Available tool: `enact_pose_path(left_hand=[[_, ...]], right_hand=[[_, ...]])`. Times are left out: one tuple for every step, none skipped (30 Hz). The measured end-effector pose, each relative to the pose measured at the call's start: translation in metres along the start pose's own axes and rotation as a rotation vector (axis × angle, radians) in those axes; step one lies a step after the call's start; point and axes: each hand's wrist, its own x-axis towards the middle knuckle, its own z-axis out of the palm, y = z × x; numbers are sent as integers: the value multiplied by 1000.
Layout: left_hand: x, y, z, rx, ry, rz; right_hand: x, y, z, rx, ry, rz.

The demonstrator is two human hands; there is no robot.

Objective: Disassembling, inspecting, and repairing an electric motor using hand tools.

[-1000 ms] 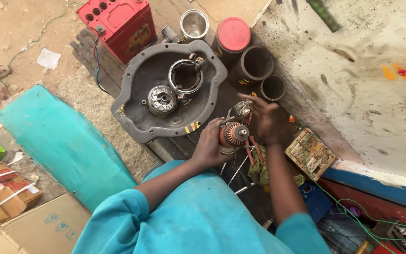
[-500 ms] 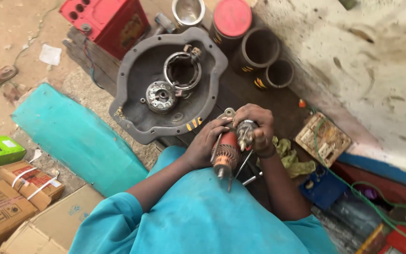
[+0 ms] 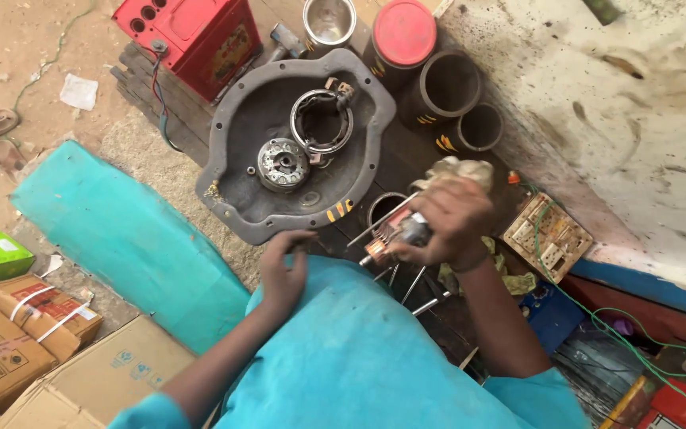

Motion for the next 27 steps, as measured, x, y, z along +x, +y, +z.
enact_pose_path(left_hand=[[-2, 2, -5, 0, -7, -6], [-5, 5, -9, -56, 21, -49], [-6, 7, -13, -112, 52, -89], [-8, 17, -4, -112, 50, -90], [-5, 26, 0, -149, 58, -71], [-2, 35, 4, -186, 66, -50], [8, 46, 10, -164, 77, -48], [17, 56, 17, -192, 49, -11], [21, 67, 29, -233, -9, 17], [27, 67, 31, -224, -28, 10], [36, 69, 39, -215, -125, 11], [45, 72, 48, -206, -222, 11], [45, 64, 57, -211, -244, 23], [45, 57, 67, -284, -342, 61], [46, 50, 75, -355, -434, 101], [47, 47, 79, -357, -451, 115], [49, 43, 81, -351, -481, 129], [51, 39, 84, -344, -511, 143], [53, 43, 84, -335, -526, 143], [56, 47, 85, -238, -531, 125], [55, 50, 85, -142, -540, 106], [54, 52, 86, -134, -561, 104], [57, 54, 88, -28, -555, 101], [61, 57, 90, 78, -548, 98], [66, 54, 89, 81, -564, 104], [72, 51, 88, 131, -573, 77], [75, 47, 86, 179, -578, 45]], right_hand=[[-2, -2, 10, 1, -5, 7], [-5, -4, 19, 24, -22, -50], [-6, -4, 29, 46, -34, -112], [-12, -9, 32, 46, -35, -109], [-10, -13, 40, 81, -72, -144], [-8, -18, 48, 116, -108, -179], [-6, -19, 52, 136, -93, -183], [-6, -19, 56, 148, -110, -192], [-14, -22, 52, 146, -140, -174], [-15, -27, 52, 151, -139, -153], [-14, -25, 49, 160, -117, -151], [-13, -24, 45, 167, -94, -150], [-19, -22, 47, 149, -89, -133], [-24, -21, 50, 219, -35, -109], [-27, -18, 53, 289, 24, -92], [-22, -22, 40, 272, 34, -84], [-16, -26, 28, 374, 24, -15], [-10, -30, 17, 477, 15, 53], [-14, -29, 10, 477, 25, 67], [-20, -27, 3, 647, 45, 156], [-27, -27, -4, 816, 68, 250], [-48, -24, 3, 815, 81, 269], [-67, -18, 10, 1020, 238, 465], [-85, -13, 17, 1222, 401, 660], [-101, -4, 21, 1215, 417, 668], [-116, 4, 25, 1248, 512, 861], [-133, 10, 29, 1275, 600, 1055]])
